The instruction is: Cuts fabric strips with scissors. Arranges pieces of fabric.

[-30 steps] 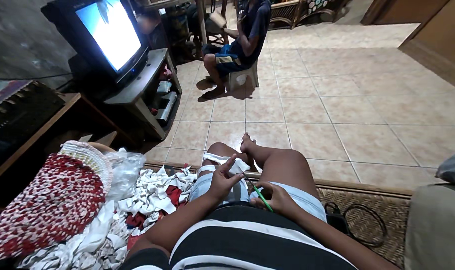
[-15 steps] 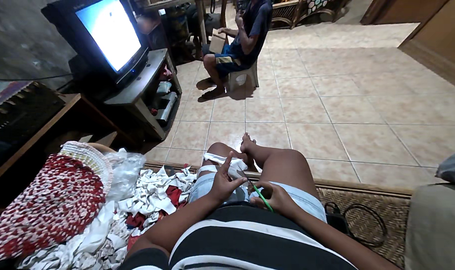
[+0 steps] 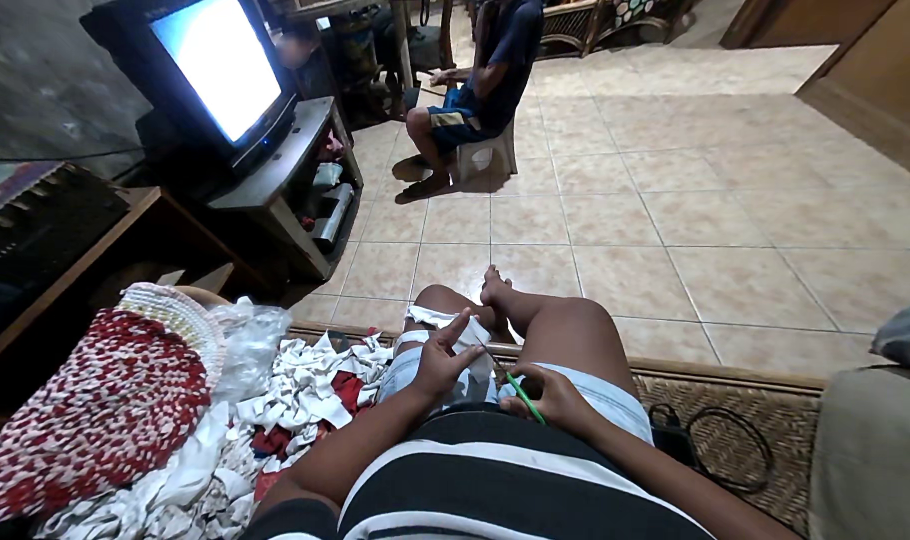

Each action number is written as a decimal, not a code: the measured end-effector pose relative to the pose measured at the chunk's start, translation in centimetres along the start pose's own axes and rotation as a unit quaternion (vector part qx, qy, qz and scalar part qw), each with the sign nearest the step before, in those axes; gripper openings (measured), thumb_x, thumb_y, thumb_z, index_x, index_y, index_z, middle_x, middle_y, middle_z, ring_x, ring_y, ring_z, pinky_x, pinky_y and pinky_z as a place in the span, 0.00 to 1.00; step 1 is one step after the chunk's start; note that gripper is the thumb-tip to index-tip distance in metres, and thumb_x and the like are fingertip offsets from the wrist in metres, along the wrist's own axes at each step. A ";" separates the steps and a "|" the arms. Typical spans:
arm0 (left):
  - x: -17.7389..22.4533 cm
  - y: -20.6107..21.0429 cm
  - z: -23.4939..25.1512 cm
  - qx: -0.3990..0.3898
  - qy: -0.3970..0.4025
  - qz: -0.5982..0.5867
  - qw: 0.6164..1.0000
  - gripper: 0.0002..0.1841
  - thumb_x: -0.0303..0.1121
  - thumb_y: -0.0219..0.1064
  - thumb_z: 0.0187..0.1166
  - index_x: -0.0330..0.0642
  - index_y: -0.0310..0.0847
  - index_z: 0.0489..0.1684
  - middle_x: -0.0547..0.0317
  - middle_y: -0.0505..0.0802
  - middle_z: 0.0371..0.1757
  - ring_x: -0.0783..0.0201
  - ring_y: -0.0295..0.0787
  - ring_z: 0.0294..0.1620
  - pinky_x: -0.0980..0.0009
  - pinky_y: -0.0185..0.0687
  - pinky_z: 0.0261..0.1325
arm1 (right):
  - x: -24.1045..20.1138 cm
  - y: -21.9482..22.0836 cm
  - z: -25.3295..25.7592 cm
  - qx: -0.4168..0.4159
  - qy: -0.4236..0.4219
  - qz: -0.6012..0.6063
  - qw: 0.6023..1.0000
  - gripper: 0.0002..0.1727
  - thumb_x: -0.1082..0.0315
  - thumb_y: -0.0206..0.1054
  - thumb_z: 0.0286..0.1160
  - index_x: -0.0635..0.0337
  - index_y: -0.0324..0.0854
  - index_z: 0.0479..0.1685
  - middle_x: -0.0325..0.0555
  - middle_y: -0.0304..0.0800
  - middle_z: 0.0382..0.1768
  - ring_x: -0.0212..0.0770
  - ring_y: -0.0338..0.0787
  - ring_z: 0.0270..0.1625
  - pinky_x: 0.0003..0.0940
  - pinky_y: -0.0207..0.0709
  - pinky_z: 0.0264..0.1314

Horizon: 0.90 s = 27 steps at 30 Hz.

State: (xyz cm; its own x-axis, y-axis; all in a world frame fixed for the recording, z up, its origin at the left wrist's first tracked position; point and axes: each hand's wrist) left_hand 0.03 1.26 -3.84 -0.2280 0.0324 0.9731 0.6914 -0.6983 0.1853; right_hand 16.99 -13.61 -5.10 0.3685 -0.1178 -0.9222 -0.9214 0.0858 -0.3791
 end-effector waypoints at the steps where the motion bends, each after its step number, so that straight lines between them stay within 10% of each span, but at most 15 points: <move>1: 0.0 0.0 0.0 0.000 0.001 0.000 1.000 0.36 0.15 0.72 0.70 0.20 0.61 0.82 0.39 0.82 0.75 0.66 0.87 0.66 0.70 0.84 0.69 | 0.0 0.0 0.1 0.000 0.000 0.003 1.000 0.30 0.49 0.80 0.63 0.62 0.83 0.56 0.34 0.87 0.29 0.22 0.82 0.25 0.21 0.79 0.32; 27: -0.9 0.3 -0.1 -0.006 0.023 -0.003 1.000 0.47 0.15 0.75 0.65 0.23 0.48 0.88 0.39 0.81 0.77 0.64 0.88 0.66 0.68 0.85 0.68 | -0.2 0.1 0.2 0.006 0.016 0.016 1.000 0.28 0.48 0.80 0.63 0.60 0.85 0.54 0.32 0.86 0.27 0.22 0.79 0.23 0.21 0.77 0.30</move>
State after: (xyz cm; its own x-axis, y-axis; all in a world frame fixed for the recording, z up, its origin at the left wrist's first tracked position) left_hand 0.36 0.91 -4.70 -0.2635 0.0048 0.9646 0.6815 -0.7068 0.1897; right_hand 16.87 -13.36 -4.94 0.3346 -0.1463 -0.9309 -0.9311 0.1012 -0.3505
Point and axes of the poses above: each hand's wrist, its own z-axis towards the middle knuckle, its own y-axis out of the palm, x = y × z
